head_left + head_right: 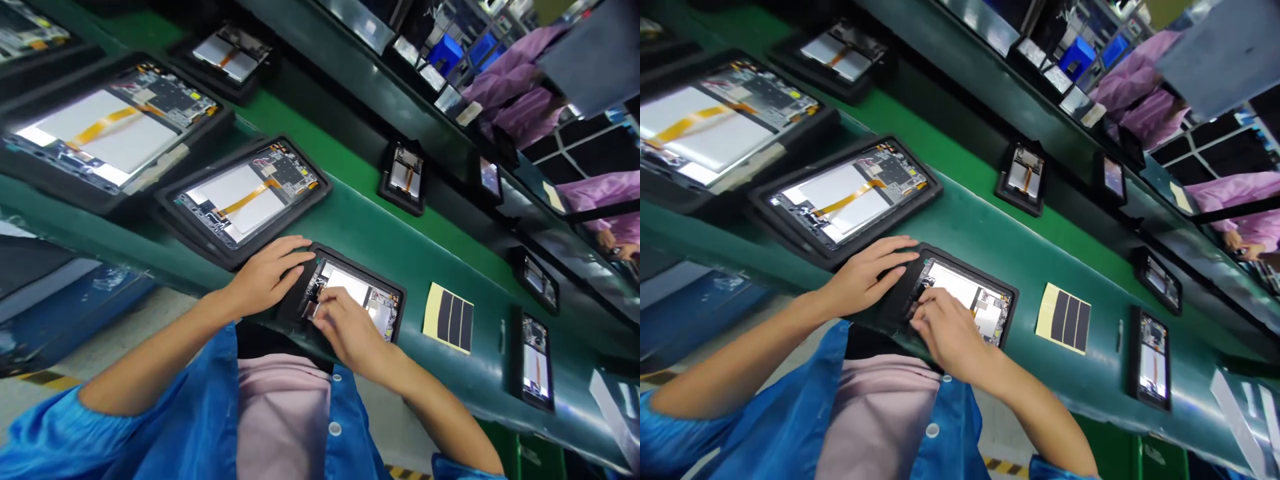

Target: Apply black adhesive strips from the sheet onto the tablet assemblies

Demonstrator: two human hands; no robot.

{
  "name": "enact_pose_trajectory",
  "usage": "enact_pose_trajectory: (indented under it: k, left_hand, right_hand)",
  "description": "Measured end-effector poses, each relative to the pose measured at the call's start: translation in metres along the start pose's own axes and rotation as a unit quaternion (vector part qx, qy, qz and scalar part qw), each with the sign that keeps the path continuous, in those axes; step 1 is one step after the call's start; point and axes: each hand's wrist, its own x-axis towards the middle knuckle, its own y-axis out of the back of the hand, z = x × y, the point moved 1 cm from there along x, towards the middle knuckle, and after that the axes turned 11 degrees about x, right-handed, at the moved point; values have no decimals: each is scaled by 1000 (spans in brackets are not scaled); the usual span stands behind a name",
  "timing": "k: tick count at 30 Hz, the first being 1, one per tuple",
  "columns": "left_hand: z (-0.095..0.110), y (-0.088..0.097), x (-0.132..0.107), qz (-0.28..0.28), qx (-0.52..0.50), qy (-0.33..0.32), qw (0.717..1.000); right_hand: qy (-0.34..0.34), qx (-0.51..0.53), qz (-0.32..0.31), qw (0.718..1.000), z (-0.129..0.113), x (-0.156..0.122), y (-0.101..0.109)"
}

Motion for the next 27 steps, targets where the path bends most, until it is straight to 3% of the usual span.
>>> enact_pose_trajectory:
  k: [3, 6, 27]
  left_hand:
    - [7, -4, -22, 28, -12, 3, 1000]
    - [13, -8, -31, 38, -10, -4, 999]
    - [17, -8, -34, 14, 37, -50, 998]
  right_hand:
    - [-39, 13, 13, 999, 16, 11, 4]
    - [-61, 24, 29, 997, 24, 16, 7]
    - [-82, 31, 109, 990, 39, 32, 11]
